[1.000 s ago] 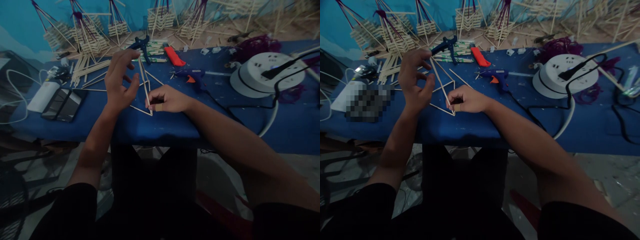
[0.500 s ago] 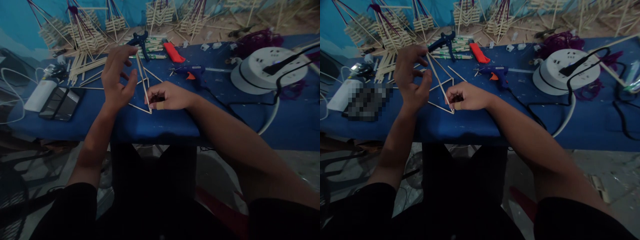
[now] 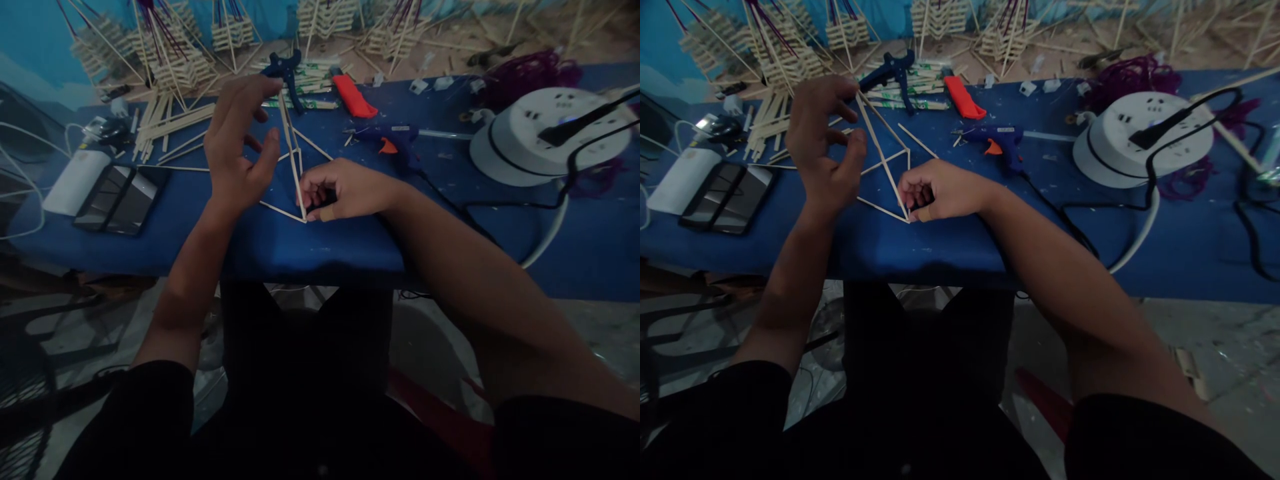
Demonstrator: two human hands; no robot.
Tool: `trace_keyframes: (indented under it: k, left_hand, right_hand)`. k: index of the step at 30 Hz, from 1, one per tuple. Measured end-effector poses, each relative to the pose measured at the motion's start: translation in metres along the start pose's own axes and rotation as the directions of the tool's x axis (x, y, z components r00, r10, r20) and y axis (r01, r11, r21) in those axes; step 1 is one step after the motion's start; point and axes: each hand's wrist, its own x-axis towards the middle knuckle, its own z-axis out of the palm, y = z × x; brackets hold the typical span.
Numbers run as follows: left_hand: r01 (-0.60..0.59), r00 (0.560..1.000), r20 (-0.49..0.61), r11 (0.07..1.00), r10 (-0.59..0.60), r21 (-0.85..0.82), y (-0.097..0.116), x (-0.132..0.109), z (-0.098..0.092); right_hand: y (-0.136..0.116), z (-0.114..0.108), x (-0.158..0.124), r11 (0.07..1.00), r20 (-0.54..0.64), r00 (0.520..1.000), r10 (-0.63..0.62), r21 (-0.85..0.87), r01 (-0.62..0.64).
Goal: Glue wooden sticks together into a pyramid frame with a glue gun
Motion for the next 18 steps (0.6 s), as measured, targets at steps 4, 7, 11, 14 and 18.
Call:
trace_keyframes:
  k: [4,7,11,14,18]
  left_hand:
    - [0.028,0.999,-0.015,1.0,-0.028,-0.004,0.002,-0.0001,-0.0003]
    - [0.023,1.0,-0.005,0.998,-0.023,-0.061,0.0033,-0.0001,-0.0017]
    - [0.035,0.999,-0.004,0.999,-0.035,-0.04,0.0054,0.0011,-0.0023]
    - [0.032,0.999,-0.023,0.999,-0.032,-0.005,0.0058,0.0019,-0.0019]
    - [-0.018,1.0,-0.009,0.998,0.018,-0.058,0.0023,0.0016,-0.0027]
  right_hand:
    - [-0.0004,0.0002,0.0002,1.0,0.003,1.0,0.013,-0.002,-0.013]
    - [0.0006,0.0003,0.0004,1.0,0.003,1.0,0.004,-0.006,-0.004]
    - [0.0007,0.0005,0.0002,1.0,-0.001,1.0,0.002,-0.008,-0.002]
    - [0.0,0.0005,0.0002,1.0,0.003,1.0,0.01,-0.009,-0.01]
    - [0.0009,0.0001,0.0007,1.0,0.007,1.0,0.0,-0.015,0.001]
